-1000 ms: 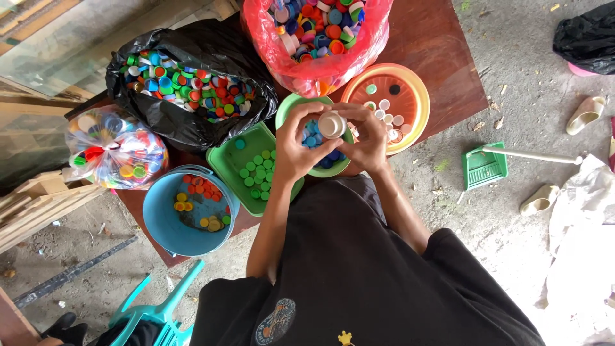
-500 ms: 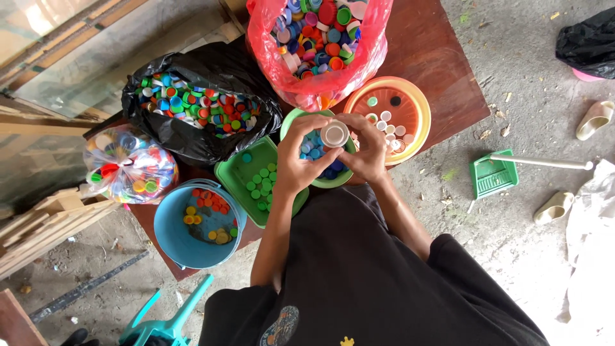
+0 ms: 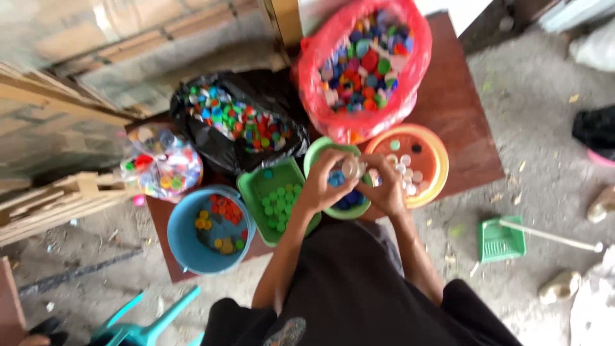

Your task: Sorting various plastic bottle caps by color and size into different containers.

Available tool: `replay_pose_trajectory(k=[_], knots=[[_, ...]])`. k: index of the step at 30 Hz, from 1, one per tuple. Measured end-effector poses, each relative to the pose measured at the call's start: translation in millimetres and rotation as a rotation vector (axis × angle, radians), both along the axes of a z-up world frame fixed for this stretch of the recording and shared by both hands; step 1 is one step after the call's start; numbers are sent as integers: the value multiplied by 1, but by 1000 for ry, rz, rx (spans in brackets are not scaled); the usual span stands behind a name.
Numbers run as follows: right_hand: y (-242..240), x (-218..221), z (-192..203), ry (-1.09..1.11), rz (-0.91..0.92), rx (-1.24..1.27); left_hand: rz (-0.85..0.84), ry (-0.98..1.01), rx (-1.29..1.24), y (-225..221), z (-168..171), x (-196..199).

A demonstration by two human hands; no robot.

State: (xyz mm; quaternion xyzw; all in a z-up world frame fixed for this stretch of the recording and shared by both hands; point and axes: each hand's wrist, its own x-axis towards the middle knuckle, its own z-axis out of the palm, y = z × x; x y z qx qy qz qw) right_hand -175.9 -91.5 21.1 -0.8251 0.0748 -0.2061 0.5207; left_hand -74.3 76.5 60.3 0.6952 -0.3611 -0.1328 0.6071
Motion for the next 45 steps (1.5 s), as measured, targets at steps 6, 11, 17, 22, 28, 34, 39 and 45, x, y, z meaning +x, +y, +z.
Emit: replay_pose_trajectory(k=[6,11,17,22,28,34,39,45], knots=[[10,15,2,-33,112,281,-39,299,15,7,-11,3],[18,4,4,22,95,231,-68,386,33,15,-33,4],[19,5,-20,-50,168,552,-94,568,-78,24,-73,7],[12,-1,-22,-39,165,597,-108,611,-122,18,-65,5],[18,-3,-18,112,38,404,-69,475,1,8,-31,4],[26,7,-11,81,-216,199,-58,372,52,0,-33,-8],[20,16,-4,207,-228,93,-27,790,-199,-1,-75,-16],[18,19,-21,187,-156,61,3,653,-157,3,-86,-10]])
